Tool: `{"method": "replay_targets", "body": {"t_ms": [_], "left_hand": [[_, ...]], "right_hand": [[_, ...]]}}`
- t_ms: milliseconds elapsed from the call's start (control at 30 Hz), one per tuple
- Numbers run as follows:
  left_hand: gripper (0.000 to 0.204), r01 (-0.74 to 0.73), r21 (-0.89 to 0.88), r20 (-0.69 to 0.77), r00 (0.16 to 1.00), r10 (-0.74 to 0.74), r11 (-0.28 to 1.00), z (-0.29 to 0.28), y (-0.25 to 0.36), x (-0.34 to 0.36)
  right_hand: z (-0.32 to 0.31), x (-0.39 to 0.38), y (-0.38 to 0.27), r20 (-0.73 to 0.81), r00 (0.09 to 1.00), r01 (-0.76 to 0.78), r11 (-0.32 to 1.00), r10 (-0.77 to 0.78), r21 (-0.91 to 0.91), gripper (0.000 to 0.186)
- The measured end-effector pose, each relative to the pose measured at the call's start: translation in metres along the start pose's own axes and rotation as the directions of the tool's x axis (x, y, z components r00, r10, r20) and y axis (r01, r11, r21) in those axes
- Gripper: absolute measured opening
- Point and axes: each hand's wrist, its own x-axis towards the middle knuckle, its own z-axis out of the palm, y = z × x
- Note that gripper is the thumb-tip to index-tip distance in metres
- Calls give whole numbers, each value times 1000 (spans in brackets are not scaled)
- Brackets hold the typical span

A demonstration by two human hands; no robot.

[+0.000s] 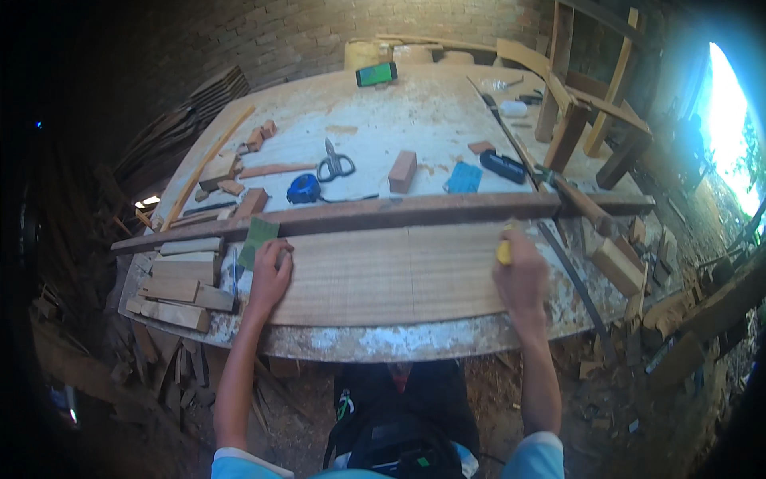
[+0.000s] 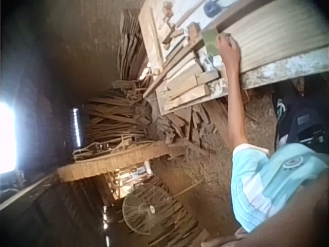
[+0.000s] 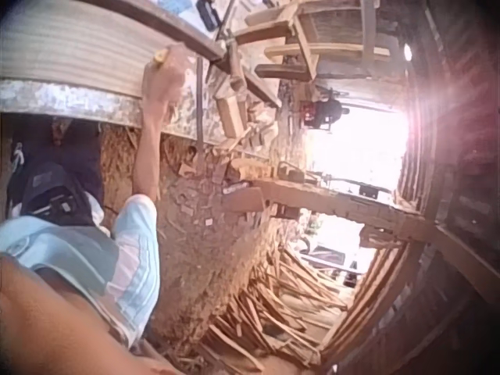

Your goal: Marking measurements on a wooden board and hammering a small piece into place.

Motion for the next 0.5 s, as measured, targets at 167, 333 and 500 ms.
{"method": "replay_targets", "body": {"t_ms": [167, 333, 500], "left_hand": [[13, -2, 24, -27, 1000, 2, 1000, 7, -10, 10], [13, -3, -17, -32, 999, 3, 1000, 4, -3, 3], [13, 15, 2, -37, 999, -14, 1000, 6, -5, 1]], "right_hand": [[-15, -46, -28, 237, 931, 60, 756, -278, 652, 15], [-6, -20, 32, 123, 913, -404, 822, 388, 401, 15], [-24, -55, -33, 397, 918, -126, 964, 24, 234, 10]]}}
